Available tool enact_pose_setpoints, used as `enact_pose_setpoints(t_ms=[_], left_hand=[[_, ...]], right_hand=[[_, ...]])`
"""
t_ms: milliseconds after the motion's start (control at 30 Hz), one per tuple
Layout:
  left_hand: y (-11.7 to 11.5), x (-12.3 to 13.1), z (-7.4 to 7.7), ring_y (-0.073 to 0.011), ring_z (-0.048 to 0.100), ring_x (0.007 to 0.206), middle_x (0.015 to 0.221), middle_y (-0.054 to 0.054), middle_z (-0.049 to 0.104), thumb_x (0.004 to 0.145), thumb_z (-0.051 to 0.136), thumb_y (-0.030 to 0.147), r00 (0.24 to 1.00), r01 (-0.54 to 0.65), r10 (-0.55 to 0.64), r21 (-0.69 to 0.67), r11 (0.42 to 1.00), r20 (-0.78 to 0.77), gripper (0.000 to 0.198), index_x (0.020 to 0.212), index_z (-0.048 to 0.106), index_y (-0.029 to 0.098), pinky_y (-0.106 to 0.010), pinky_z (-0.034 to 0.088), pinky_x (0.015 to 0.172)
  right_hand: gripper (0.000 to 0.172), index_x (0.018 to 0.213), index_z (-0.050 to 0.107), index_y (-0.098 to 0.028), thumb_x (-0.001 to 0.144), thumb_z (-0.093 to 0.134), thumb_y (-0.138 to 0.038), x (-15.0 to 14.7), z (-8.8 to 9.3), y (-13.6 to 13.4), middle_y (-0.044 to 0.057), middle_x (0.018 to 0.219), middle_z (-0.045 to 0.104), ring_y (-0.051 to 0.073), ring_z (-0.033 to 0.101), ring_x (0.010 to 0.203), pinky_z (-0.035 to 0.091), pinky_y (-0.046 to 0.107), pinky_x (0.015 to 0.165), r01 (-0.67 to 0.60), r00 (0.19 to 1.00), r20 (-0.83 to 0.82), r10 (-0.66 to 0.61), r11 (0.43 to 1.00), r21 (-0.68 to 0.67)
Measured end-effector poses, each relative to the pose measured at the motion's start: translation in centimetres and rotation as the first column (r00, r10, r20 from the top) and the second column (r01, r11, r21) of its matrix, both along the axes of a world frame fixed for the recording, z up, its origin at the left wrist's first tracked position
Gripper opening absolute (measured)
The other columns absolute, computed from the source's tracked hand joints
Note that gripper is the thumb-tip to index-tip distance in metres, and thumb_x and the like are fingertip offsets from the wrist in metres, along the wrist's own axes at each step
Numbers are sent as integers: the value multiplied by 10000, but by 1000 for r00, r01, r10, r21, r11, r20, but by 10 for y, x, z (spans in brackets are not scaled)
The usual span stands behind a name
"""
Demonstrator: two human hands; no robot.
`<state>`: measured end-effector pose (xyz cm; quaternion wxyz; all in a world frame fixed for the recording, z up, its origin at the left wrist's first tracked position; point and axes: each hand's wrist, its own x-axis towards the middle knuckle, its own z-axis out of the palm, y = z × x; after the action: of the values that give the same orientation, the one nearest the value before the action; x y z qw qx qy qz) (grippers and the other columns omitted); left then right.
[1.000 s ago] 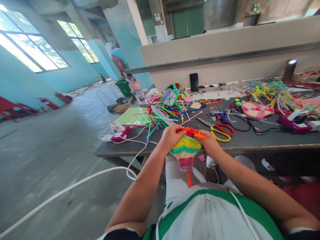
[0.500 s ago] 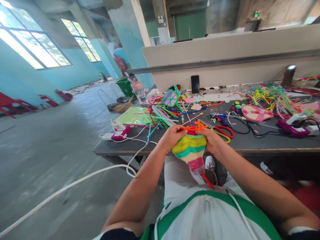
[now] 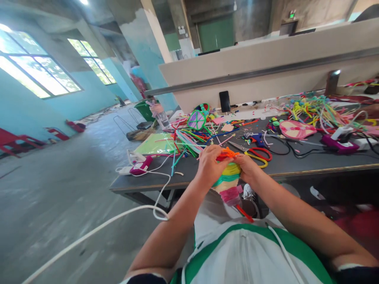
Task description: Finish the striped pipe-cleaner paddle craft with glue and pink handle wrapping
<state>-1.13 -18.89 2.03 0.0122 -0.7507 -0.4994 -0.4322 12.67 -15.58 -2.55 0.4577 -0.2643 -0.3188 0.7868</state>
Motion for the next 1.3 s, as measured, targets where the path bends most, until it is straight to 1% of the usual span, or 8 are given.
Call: enact_pose_setpoints(t_ms=[100,167,433,567,767,1033,1167,1300], left_hand=[[-2,14,-7,-200,602,900,884,-49,686,743,703,246,996,-91,91,19,996,19,67,743,669,188,-362,425,887],[-4,17,-10,-190,606,865,829,-41,684,768,667,224,992,-114,113,15,993,56,98,688,632,181,-351,425,866],[-19,5,-21,-190,584,869,823,-34,663,776,662,217,981,-194,195,125,973,0,53,728,652,198,-360,403,862],[-21,1,-25,-199,572,868,824,-35,654,759,675,195,980,-172,184,147,974,-75,26,742,656,199,-374,404,866],[-20,-6,-24,-175,568,857,836,-44,610,805,622,192,992,-127,128,161,979,4,52,755,632,185,-325,464,823],[-23,-11,-32,-187,556,984,984,-72,550,781,606,113,1000,-23,24,126,992,1,64,769,609,175,-355,468,900],[-21,-13,-32,-177,577,946,959,-66,585,787,600,118,998,-51,47,108,993,38,63,767,601,178,-338,481,868],[-19,-14,-30,-167,593,921,901,-50,632,807,586,139,994,-64,55,94,994,93,64,765,579,187,-314,483,845]], right_hand=[[195,702,681,-163,535,783,-168,3,1,-2,26,630,720,182,659,534,527,299,580,6,1000,-12,-6,1000,6],[203,707,683,-156,536,791,-171,6,3,-2,33,646,725,179,656,533,525,297,579,7,1000,-19,-7,1000,5],[174,699,688,-164,561,793,-180,14,0,-2,41,705,742,189,688,642,540,300,663,-10,999,-44,9,999,-31],[200,717,698,-161,553,809,-190,14,-1,-3,48,683,738,208,693,653,536,306,663,-26,999,-34,25,999,-30],[310,817,692,-181,538,823,-152,14,-2,-3,24,760,748,188,696,674,528,299,688,-7,999,-32,8,1000,26],[273,711,672,-176,503,849,-194,11,-8,-3,26,682,738,193,686,626,536,312,665,69,997,33,-69,998,-10],[263,646,647,-176,488,856,-207,12,-8,-2,26,606,714,211,684,617,523,320,635,89,994,57,-88,996,-23],[258,719,689,-172,516,842,-212,13,-1,-6,42,685,736,219,690,647,522,337,667,29,997,74,-32,998,47]])
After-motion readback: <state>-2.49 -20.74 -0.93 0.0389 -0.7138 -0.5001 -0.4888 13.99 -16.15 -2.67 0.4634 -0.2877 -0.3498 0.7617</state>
